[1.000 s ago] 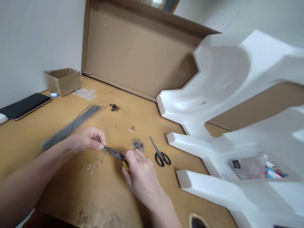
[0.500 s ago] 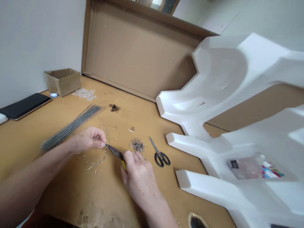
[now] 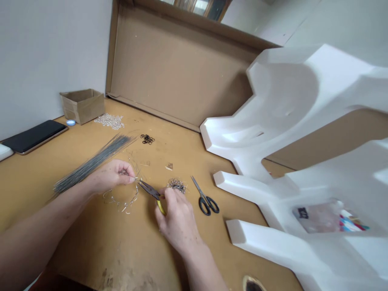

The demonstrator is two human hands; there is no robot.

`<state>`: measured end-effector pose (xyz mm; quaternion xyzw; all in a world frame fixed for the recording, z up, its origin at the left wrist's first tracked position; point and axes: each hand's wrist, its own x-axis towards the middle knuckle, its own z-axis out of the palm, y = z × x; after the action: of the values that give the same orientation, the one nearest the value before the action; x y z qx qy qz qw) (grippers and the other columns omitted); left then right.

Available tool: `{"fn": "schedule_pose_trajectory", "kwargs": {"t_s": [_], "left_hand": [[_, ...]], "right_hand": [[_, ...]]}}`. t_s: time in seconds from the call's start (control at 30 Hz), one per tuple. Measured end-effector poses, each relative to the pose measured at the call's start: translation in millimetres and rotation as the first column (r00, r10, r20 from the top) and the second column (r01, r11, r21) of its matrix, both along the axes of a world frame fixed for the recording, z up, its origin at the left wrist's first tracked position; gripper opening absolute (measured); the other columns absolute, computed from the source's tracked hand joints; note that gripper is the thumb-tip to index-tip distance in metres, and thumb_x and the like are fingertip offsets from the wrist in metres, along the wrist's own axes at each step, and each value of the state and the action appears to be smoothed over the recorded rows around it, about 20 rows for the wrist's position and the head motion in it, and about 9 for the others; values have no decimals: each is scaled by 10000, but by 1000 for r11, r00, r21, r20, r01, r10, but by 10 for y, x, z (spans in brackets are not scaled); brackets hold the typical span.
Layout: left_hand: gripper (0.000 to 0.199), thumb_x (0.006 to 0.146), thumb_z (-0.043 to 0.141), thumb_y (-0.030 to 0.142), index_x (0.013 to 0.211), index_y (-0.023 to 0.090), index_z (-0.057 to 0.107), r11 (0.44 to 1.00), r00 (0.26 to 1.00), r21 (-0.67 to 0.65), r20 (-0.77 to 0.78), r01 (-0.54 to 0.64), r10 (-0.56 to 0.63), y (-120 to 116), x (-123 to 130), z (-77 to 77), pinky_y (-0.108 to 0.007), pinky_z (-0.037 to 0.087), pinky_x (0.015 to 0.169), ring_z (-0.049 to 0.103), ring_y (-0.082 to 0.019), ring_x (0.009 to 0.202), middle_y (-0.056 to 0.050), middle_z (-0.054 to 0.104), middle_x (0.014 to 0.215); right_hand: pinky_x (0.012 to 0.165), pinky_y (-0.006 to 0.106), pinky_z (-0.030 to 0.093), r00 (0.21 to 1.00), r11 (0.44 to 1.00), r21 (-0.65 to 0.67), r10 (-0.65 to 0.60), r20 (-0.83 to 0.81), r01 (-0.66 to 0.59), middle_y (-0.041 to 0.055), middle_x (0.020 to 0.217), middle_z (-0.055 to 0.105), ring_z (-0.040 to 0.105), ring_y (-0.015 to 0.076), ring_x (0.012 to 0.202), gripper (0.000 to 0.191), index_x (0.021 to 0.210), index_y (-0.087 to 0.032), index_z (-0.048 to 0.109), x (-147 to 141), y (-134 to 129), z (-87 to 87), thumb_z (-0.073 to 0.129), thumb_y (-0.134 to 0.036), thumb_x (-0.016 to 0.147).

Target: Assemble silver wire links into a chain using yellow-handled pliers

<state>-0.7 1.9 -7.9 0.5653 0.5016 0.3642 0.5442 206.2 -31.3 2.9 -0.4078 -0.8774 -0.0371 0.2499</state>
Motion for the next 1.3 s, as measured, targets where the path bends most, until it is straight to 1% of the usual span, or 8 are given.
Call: {"fn": "schedule_pose_trajectory", "kwargs": {"t_s": [0.27,0.4,0.57,0.7,0.87,1.07,1.3], "left_hand": [[64,597,570,208,610,147,559,1000,1000,4,-23,21,-21,-23,18,30,-213,288,510,387,-76,516,50,479,537],[71,597,575,215,620,150,560,1000,999,-1,-21,31,-31,-23,26,13,-212,287,512,381,-76,514,56,466,529],[71,599,581,214,615,150,554,1000,1000,-2,-7,29,-29,-27,39,-12,-207,270,492,363,-70,490,65,446,496],[49,590,568,195,600,151,550,1000,1000,-2,-14,8,-8,-36,58,1,-203,263,483,365,-69,475,70,441,475],[31,567,561,173,583,148,549,999,999,-45,42,5,-3,-30,67,9,-209,255,482,371,-67,464,69,461,473],[42,543,571,166,569,146,545,995,992,-96,127,39,-26,-15,49,-13,-209,252,488,373,-58,461,73,477,466],[42,524,570,162,545,147,537,991,986,-115,160,61,-42,-17,43,12,-212,221,468,351,-52,437,73,471,434]], "right_hand": [[550,273,430,999,1000,30,5,42,-6,35,674,547,515,173,622,130,799,-198,412,-10,-5,-36,459,-99,730],[545,268,425,999,999,33,1,41,-2,32,666,545,515,170,617,134,791,-200,409,-14,-25,-26,463,-96,725],[524,245,410,1000,1000,-2,-1,30,1,13,643,537,511,148,582,157,791,-208,406,-10,-21,-41,435,-72,719],[513,238,395,999,999,-37,-21,36,22,4,630,527,503,138,556,156,790,-210,401,-21,-30,-34,431,-78,711],[540,241,403,1000,995,-102,-18,12,19,14,671,540,519,145,596,132,797,-213,392,-37,-48,0,442,-110,731],[560,251,414,1000,997,-80,10,7,-9,27,686,537,516,158,627,138,797,-207,395,-24,-12,-24,448,-104,721],[531,235,391,1000,998,-62,11,18,-10,14,652,521,494,142,586,163,801,-204,395,14,-24,-41,429,-79,704]]}}
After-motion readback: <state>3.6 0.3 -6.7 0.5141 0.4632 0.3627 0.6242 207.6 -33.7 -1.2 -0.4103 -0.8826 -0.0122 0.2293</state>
